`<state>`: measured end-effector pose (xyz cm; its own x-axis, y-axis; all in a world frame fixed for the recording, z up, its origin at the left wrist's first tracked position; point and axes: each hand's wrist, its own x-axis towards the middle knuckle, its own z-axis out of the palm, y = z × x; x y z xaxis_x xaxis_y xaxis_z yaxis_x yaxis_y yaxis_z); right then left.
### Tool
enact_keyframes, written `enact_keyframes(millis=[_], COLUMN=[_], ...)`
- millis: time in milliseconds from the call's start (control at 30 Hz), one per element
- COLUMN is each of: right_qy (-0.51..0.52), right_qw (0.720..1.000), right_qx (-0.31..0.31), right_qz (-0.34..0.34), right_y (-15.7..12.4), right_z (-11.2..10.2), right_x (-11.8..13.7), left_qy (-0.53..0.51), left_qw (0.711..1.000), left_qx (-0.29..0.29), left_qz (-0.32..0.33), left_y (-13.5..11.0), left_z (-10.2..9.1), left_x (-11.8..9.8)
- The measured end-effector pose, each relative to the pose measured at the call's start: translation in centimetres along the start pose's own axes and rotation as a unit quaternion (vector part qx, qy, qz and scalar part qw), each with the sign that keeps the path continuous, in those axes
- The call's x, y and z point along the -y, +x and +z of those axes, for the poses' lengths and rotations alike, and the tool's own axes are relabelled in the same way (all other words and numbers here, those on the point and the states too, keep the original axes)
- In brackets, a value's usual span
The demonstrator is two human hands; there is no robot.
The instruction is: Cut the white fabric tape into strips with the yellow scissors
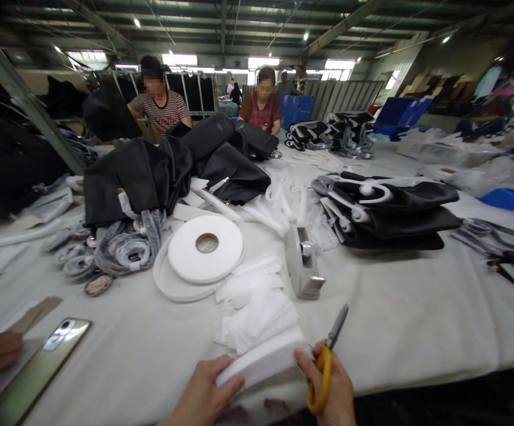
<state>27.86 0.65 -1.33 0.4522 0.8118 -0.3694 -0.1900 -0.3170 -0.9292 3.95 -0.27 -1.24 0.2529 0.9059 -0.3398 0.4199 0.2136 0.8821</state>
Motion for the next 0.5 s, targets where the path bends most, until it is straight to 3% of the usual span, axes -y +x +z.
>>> enact_keyframes(millis=[267, 400, 500], right_qy=[0.041, 0.031, -0.019], right_qw=[0.995, 0.994, 0.998], right_qx=[-0.039, -0.017, -0.013], right_qz=[0.078, 0.103, 0.061], right_y=[-1.1, -2.9, -4.2], right_z=[1.4, 3.5, 5.2], right_x=[-0.7, -0.5, -1.6], left_qy=[-0.013, 0.001, 0.026], left_qw=[0.997, 0.997, 0.997], left_qx=[0.044, 0.045, 0.038], left_qz=[-0.067, -0.063, -0.059], left_y=[-0.6, -1.8, -3.0], left_z=[-1.2, -3.7, -6.1], left_x=[1.0, 1.7, 2.5])
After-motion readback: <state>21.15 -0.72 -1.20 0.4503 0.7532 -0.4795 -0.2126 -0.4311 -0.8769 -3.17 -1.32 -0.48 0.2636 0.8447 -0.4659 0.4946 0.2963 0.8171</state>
